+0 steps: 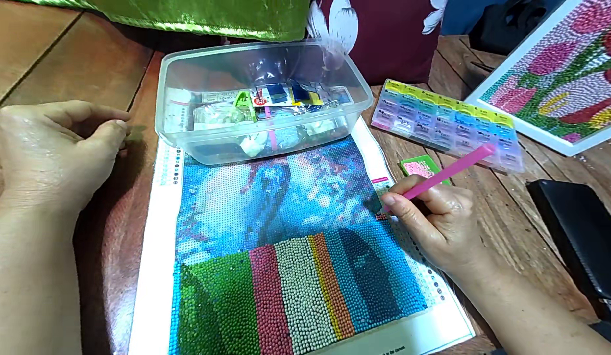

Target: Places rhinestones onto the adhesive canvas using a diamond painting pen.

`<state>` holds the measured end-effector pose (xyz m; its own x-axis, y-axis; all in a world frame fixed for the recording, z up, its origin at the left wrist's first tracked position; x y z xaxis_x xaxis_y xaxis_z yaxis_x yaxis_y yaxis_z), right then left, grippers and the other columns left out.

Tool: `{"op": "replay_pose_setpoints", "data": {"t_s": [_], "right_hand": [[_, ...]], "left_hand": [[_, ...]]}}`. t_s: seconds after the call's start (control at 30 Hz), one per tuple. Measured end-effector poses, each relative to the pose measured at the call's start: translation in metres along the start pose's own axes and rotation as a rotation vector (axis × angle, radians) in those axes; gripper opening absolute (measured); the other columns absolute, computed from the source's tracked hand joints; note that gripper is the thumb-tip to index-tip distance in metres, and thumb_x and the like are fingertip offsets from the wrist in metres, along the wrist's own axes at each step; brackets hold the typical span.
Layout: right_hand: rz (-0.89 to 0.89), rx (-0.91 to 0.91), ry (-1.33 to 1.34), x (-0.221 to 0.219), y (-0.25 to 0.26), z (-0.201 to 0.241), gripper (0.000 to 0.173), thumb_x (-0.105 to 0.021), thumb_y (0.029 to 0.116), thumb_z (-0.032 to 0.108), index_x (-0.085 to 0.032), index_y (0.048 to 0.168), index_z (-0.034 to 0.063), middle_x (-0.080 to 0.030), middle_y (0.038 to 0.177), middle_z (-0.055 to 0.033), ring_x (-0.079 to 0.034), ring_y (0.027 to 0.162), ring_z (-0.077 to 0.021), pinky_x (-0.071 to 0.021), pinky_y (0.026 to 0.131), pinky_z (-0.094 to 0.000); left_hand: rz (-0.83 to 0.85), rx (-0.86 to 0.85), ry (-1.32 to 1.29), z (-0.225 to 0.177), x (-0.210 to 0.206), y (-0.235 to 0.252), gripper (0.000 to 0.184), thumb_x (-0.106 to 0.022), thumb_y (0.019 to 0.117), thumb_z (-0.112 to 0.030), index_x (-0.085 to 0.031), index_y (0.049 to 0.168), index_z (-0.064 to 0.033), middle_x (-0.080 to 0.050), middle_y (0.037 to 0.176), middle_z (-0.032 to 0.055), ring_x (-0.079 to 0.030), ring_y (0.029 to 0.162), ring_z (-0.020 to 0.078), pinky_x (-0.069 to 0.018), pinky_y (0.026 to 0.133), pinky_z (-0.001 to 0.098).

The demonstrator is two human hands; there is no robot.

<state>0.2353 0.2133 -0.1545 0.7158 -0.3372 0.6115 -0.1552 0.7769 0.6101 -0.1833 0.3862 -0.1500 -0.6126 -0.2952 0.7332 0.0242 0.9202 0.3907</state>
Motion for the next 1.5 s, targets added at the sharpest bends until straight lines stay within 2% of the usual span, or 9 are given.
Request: {"op": "replay_pose_setpoints", "data": {"t_s": [0.4,0.57,0.67,0.77,0.9,1.13,1.2,1.33,1.5], "right_hand": [[0.003,0.030,0.026,0.000,-0.001,0.000,0.030,-0.054,0.1040,0.022,-0.065,0.085,0.0015,-0.059,0.071,0.0016,-0.051,0.065,0.0065,-0.0408,0.060,-0.0079],[-0.136,-0.167,0.310,0.011,0.002,-0.008,0.015,-0.055,0.1033,0.015,-0.063,0.091,0.0130,-0.061,0.077,0.0142,-0.056,0.065,0.0089,-0.0475,0.060,-0.0078],[-0.286,-0.359,0.486,0.026,0.002,-0.013,0.025,-0.049,0.1047,0.014,-0.066,0.089,0.0227,-0.066,0.076,0.0151,-0.056,0.059,0.0051,-0.0470,0.054,-0.0106],[-0.449,-0.533,0.604,0.045,0.000,-0.020,0.036,-0.039,0.1086,0.017,-0.063,0.082,0.0218,-0.063,0.068,0.0121,-0.049,0.050,0.0036,-0.0409,0.047,-0.0108],[-0.445,-0.600,0.405,0.067,-0.021,-0.037,0.030,-0.043,0.1069,0.015,-0.062,0.084,0.0204,-0.062,0.067,0.0135,-0.049,0.050,0.0050,-0.0400,0.046,-0.0103],[-0.314,-0.353,0.059,0.062,-0.033,-0.042,0.017,-0.053,0.1025,0.016,-0.061,0.089,0.0094,-0.059,0.073,0.0135,-0.054,0.062,0.0102,-0.0473,0.059,-0.0088],[-0.297,-0.335,0.012,0.060,-0.032,-0.041,0.020,-0.053,0.1027,0.018,-0.061,0.087,0.0082,-0.059,0.073,0.0114,-0.056,0.064,0.0099,-0.0482,0.061,-0.0087],[-0.309,-0.343,-0.025,0.061,-0.034,-0.042,0.022,-0.054,0.1033,0.018,-0.060,0.085,0.0099,-0.058,0.071,0.0123,-0.056,0.063,0.0104,-0.0482,0.061,-0.0080],[-0.290,-0.347,-0.066,0.061,-0.034,-0.043,0.022,-0.054,0.1028,0.018,-0.061,0.085,0.0082,-0.058,0.070,0.0112,-0.056,0.063,0.0110,-0.0474,0.062,-0.0069]], "left_hand": [[-0.005,0.003,-0.008,0.003,0.000,0.001,0.033,-0.056,0.0987,-0.030,-0.068,0.113,-0.0030,-0.066,0.093,0.0077,-0.058,0.071,0.0048,-0.0519,0.069,0.0287],[-0.003,0.011,0.001,0.001,0.000,0.001,0.033,-0.055,0.0989,-0.030,-0.068,0.113,-0.0033,-0.066,0.094,0.0100,-0.059,0.073,0.0091,-0.0519,0.071,0.0345],[-0.001,0.016,0.003,-0.006,0.000,-0.001,0.032,-0.054,0.0995,-0.029,-0.068,0.113,-0.0029,-0.066,0.094,0.0113,-0.060,0.073,0.0110,-0.0524,0.072,0.0371],[0.001,-0.001,0.003,-0.005,0.001,-0.003,0.033,-0.054,0.1012,-0.028,-0.068,0.114,-0.0011,-0.067,0.094,0.0147,-0.061,0.074,0.0148,-0.0537,0.073,0.0412],[0.054,0.057,-0.047,-0.021,-0.003,-0.009,0.032,-0.051,0.1065,-0.019,-0.062,0.119,0.0083,-0.064,0.100,0.0211,-0.059,0.080,0.0177,-0.0515,0.078,0.0392],[0.017,0.033,-0.030,-0.023,-0.001,-0.012,0.029,-0.050,0.1059,-0.016,-0.064,0.115,0.0084,-0.064,0.093,0.0175,-0.057,0.074,0.0142,-0.0510,0.071,0.0324],[0.032,0.067,-0.059,-0.019,-0.004,-0.010,0.031,-0.049,0.1069,-0.015,-0.063,0.117,0.0115,-0.065,0.097,0.0222,-0.059,0.077,0.0178,-0.0520,0.073,0.0353],[-0.005,0.025,-0.139,0.009,-0.012,-0.002,0.032,-0.047,0.1056,-0.012,-0.061,0.113,0.0154,-0.061,0.089,0.0173,-0.052,0.071,0.0093,-0.0468,0.068,0.0255],[0.019,-0.015,-0.091,0.004,-0.009,-0.003,0.037,-0.045,0.1067,-0.015,-0.060,0.114,0.0188,-0.064,0.095,0.0263,-0.059,0.079,0.0154,-0.0505,0.074,0.0292]]}}
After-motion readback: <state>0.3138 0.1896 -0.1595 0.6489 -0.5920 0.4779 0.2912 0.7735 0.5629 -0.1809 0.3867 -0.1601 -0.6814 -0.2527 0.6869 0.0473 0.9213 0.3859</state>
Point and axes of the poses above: each hand's wrist, its own y-axis towards the middle knuckle, its own x-axis out of the back of the hand, z = x × y, the point moved 4 cm from there along y, towards the middle knuckle
